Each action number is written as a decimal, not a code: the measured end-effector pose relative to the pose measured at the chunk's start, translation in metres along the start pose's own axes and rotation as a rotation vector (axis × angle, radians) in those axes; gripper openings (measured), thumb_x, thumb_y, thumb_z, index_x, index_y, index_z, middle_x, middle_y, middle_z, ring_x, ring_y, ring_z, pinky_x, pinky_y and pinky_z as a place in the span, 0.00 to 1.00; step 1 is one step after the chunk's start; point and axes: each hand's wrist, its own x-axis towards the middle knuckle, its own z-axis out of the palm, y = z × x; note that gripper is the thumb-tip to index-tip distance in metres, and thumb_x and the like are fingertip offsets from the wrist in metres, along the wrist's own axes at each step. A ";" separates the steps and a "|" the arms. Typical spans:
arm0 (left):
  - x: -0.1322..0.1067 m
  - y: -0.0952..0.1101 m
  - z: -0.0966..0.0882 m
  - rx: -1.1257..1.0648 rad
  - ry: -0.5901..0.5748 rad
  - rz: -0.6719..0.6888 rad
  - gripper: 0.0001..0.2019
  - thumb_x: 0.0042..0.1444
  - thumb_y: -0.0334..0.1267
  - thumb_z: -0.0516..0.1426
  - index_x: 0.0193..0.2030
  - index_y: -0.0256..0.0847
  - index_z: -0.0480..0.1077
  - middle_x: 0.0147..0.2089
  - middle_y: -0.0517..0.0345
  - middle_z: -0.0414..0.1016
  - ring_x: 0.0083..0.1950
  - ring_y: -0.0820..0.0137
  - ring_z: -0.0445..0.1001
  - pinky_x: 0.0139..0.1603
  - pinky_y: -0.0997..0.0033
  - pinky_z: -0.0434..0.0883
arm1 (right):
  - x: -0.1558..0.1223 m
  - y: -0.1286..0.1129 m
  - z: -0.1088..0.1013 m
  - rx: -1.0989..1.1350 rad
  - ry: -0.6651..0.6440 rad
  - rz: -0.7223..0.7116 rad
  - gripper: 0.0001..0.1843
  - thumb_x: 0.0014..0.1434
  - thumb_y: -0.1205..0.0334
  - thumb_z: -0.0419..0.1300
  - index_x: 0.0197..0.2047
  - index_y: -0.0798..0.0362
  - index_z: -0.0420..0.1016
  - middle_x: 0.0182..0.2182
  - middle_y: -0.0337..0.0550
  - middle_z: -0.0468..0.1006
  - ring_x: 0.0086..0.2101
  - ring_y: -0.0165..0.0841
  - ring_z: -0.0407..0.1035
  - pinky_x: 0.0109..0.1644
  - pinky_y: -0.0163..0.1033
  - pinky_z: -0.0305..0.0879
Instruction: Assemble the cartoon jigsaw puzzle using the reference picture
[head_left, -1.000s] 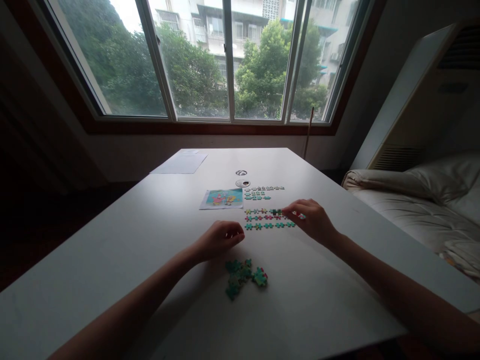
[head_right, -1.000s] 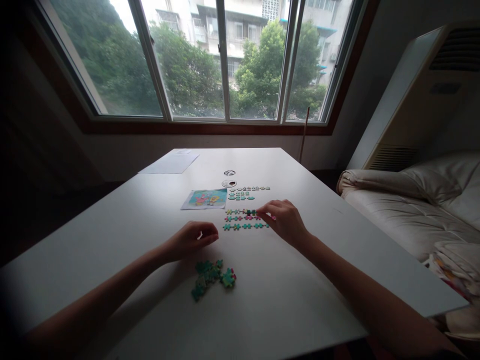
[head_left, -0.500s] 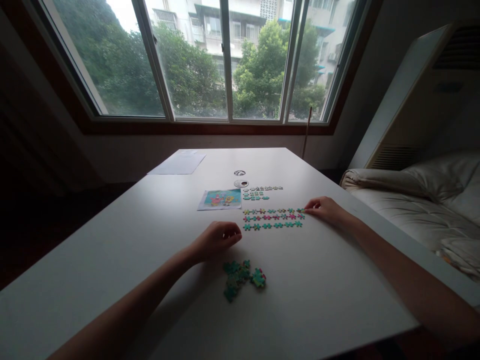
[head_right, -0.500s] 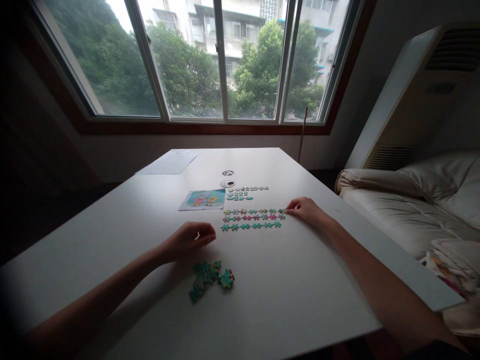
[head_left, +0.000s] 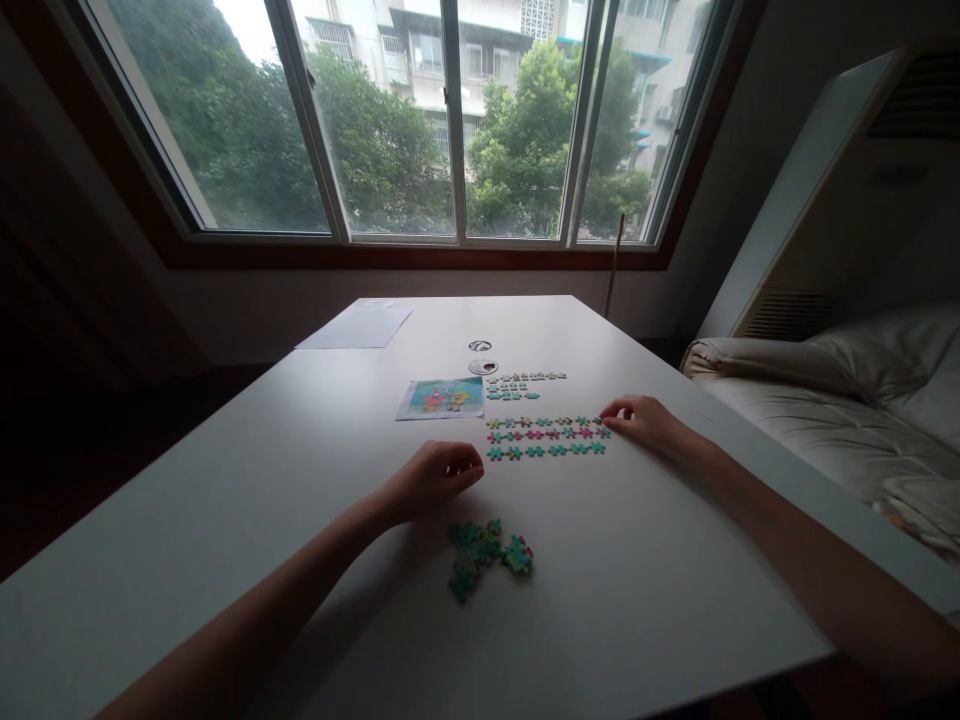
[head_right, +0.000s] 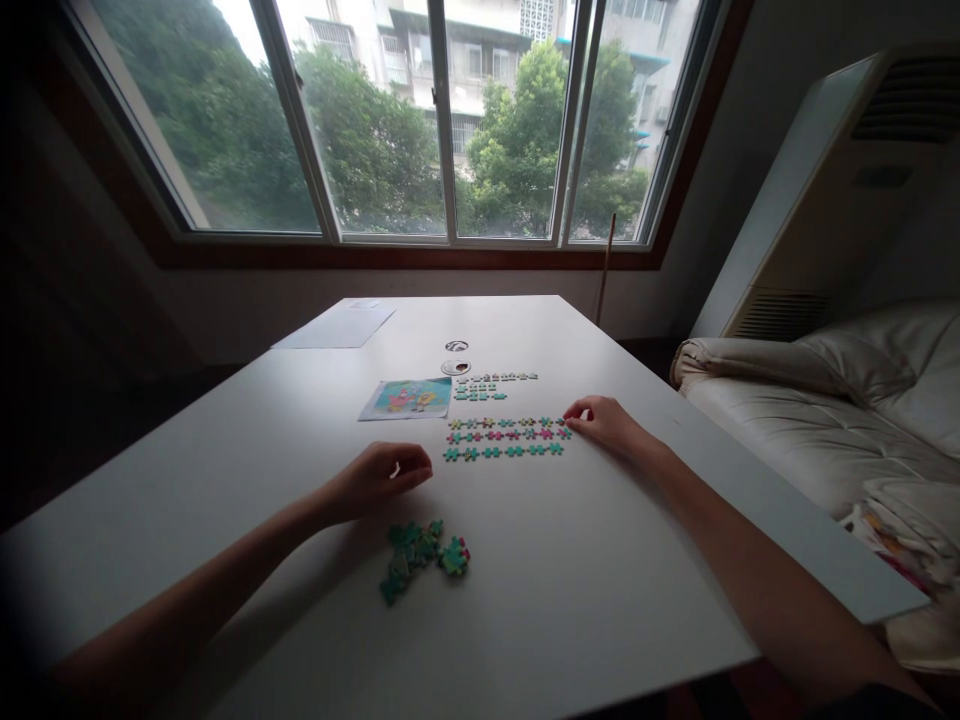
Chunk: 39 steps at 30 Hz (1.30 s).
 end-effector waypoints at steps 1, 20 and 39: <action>0.000 0.000 0.000 0.000 0.000 0.000 0.09 0.53 0.37 0.52 0.29 0.36 0.70 0.21 0.65 0.63 0.24 0.77 0.58 0.26 0.78 0.57 | 0.000 0.000 0.000 -0.004 0.002 -0.005 0.14 0.51 0.54 0.56 0.36 0.50 0.78 0.29 0.39 0.77 0.27 0.30 0.67 0.32 0.33 0.60; -0.001 0.001 -0.002 0.009 0.013 -0.029 0.09 0.53 0.37 0.52 0.29 0.35 0.71 0.21 0.64 0.64 0.24 0.76 0.59 0.25 0.78 0.57 | -0.068 -0.160 0.029 0.198 -0.193 -0.651 0.21 0.45 0.47 0.64 0.40 0.51 0.75 0.33 0.42 0.75 0.33 0.32 0.68 0.38 0.36 0.63; -0.004 0.037 0.012 -0.160 -0.103 0.038 0.11 0.54 0.38 0.53 0.28 0.35 0.71 0.20 0.65 0.62 0.23 0.78 0.57 0.24 0.79 0.56 | -0.059 -0.152 0.032 0.484 -0.040 -0.560 0.10 0.54 0.62 0.59 0.41 0.52 0.73 0.30 0.40 0.75 0.29 0.26 0.68 0.33 0.32 0.65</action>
